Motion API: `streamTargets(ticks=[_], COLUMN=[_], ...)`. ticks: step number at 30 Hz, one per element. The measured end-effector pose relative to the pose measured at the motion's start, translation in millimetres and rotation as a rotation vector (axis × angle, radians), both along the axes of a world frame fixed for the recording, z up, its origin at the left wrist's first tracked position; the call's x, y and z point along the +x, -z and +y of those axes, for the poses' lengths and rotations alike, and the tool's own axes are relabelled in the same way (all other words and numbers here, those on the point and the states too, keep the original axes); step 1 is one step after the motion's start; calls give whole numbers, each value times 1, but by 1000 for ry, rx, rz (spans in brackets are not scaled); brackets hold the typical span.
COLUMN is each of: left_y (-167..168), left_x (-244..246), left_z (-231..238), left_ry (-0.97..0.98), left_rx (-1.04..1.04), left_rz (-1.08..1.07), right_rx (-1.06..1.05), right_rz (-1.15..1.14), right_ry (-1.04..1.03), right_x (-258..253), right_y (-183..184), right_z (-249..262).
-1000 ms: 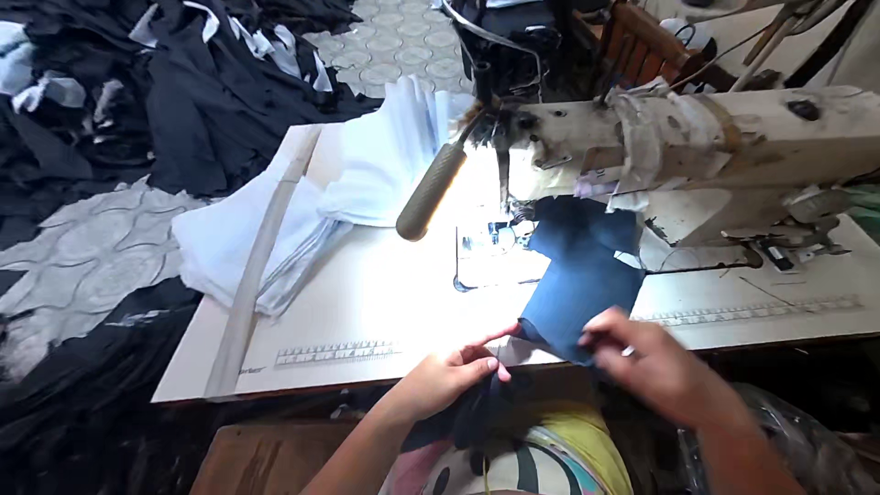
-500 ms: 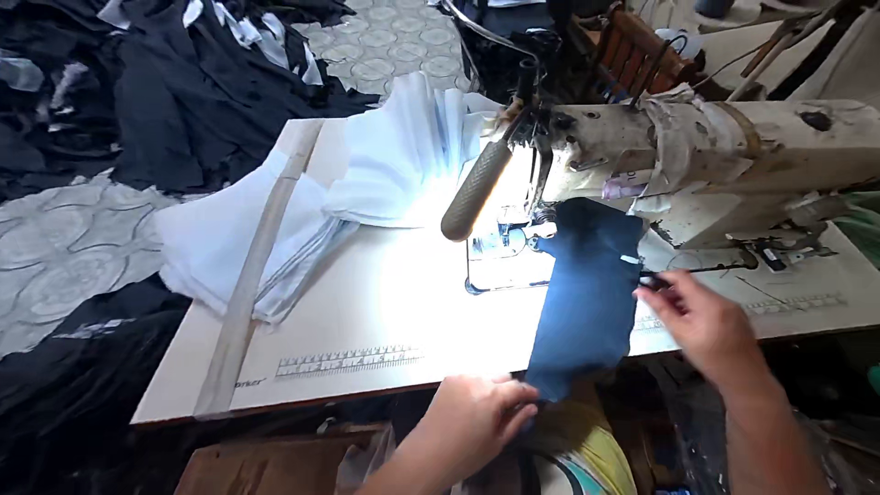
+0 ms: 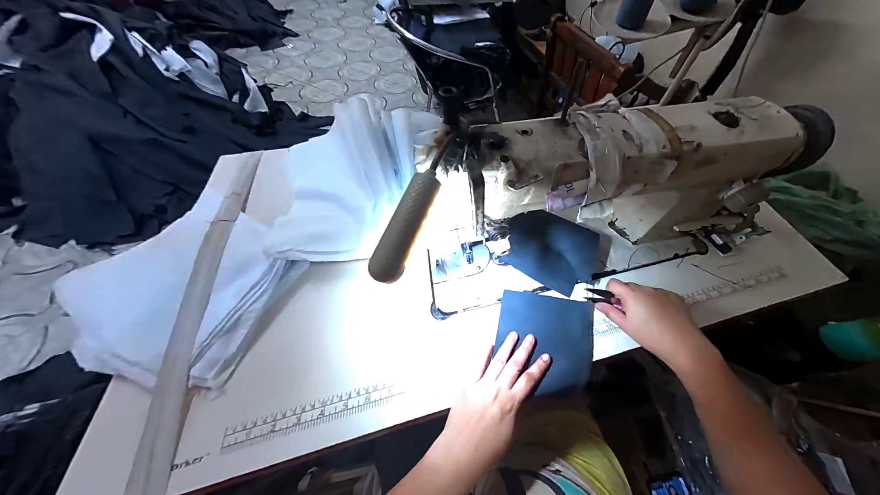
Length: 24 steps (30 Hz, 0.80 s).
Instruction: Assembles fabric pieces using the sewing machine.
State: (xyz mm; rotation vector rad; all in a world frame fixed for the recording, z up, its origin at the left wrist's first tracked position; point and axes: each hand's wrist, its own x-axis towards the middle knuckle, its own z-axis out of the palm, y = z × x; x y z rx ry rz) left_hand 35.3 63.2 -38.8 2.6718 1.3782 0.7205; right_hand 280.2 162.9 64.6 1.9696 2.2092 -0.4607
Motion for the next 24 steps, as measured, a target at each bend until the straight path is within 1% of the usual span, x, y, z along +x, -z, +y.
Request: streamTargets(ticks=[2, 4, 6, 9, 11, 13, 15, 16, 17, 18, 19, 20, 21, 22, 23, 24], left_y=[1, 3, 3, 2, 1, 1, 1, 0, -3, -10, -20, -34, -50, -63, -70, -71], left_x=[-1, -1, -1, -2, -1, -1, -2, -4, -7, -9, -12, -12, -7, 0, 7, 14], left_z=[-1, -2, -2, 0, 0, 0, 1, 1, 1, 1, 1, 2, 5, 13, 27, 49], left_ry=[-16, -30, -38, -37, -39, -42, -40, -32, -16, 5, 19, -5, -75, -100, -56, 7], left_rx=[15, 30, 37, 40, 28, 29, 37, 18, -46, -178, -384, -600, -726, -749, -670, -475], left_rz=[21, 30, 31, 35, 40, 44, 39, -8, -125, -320, -566, -813, -975, -1015, -952, -801], right_rx=[78, 66, 35, 146, 204, 291, 311, 325, 364, 419, 488, 578, 646, 692, 709, 693], right_rz=[53, 64, 81, 143, 150, 175, 203, 235, 272, 309, 332, 340, 332, 311, 290, 277], right_ry=[-48, -75, -60, -19, -38, -121, -142, -108, -58, -5, 42, 70, 91, 105, 116, 132], right_x=[-1, 4, 15, 33, 26, 13, 15, 21, 30, 40, 50, 59, 67, 73, 79, 83], right_y=[12, 16, 13, 15, 20, 33, 36, 34, 32, 32, 34, 39, 44, 48, 51, 52], right_z=[2, 2, -1, -6, -5, 1, 6, 7, 7, 7, 8, 9, 10, 12, 14, 15])
